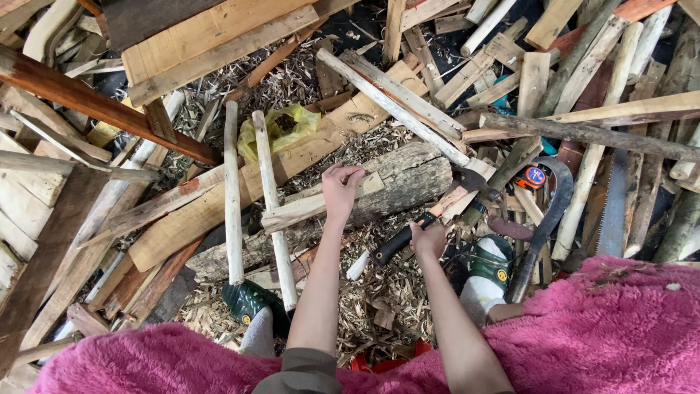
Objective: Assembling a small wooden frame using scrap wood and a hammer
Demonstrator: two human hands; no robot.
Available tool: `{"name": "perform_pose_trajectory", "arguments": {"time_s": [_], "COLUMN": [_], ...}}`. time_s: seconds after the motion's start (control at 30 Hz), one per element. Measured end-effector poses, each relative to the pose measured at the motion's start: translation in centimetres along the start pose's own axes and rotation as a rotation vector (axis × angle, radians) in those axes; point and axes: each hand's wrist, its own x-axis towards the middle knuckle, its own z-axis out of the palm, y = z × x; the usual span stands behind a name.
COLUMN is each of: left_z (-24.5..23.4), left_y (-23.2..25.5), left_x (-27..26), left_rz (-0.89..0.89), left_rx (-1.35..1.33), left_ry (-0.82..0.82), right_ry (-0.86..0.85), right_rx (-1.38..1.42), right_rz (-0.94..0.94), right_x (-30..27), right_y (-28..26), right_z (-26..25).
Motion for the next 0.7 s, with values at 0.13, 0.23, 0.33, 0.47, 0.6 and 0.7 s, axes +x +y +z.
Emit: {"name": "perform_pose_trajectory", "arguments": {"time_s": [0.13,0.23,0.33,0.47,0.6,0.7], "left_z": [0.5,0.6,0.9,1.1,1.6,1.4], "left_y": [-0.3,-0.2,0.2,0.5,-0.2,0.4], "left_x": [-0.2,-0.4,-0.6,-0.6,-0.3,-0.2], "left_rz": [0.003,0.017,-0.001,-0.009,-0.022,-0.015], "left_rx": [0.026,0.031,0.091,0.126,0.168,0.13], "left_ry": [0.012,0.004,0.0,-0.004,-0.025,-0.038], "right_ry": [0.005,0.009,-0.005,-0.006,0.006,-0.011], "right_rx": [-0.01,-0.002,0.013,0.015,0.017,0.011], "right_rz": [-0.003,-0.006,-0.006,-0.006,-0.023,-0.018], "right_x": [-0.1,0.5,0.1,0.6,-0.3,-1.3], "right_y": [0.0,0.4,0.3,0.6,0.1,-0.4], "right_z": [0.1,0.4,0.0,0.3,-0.5,-0.9]}}
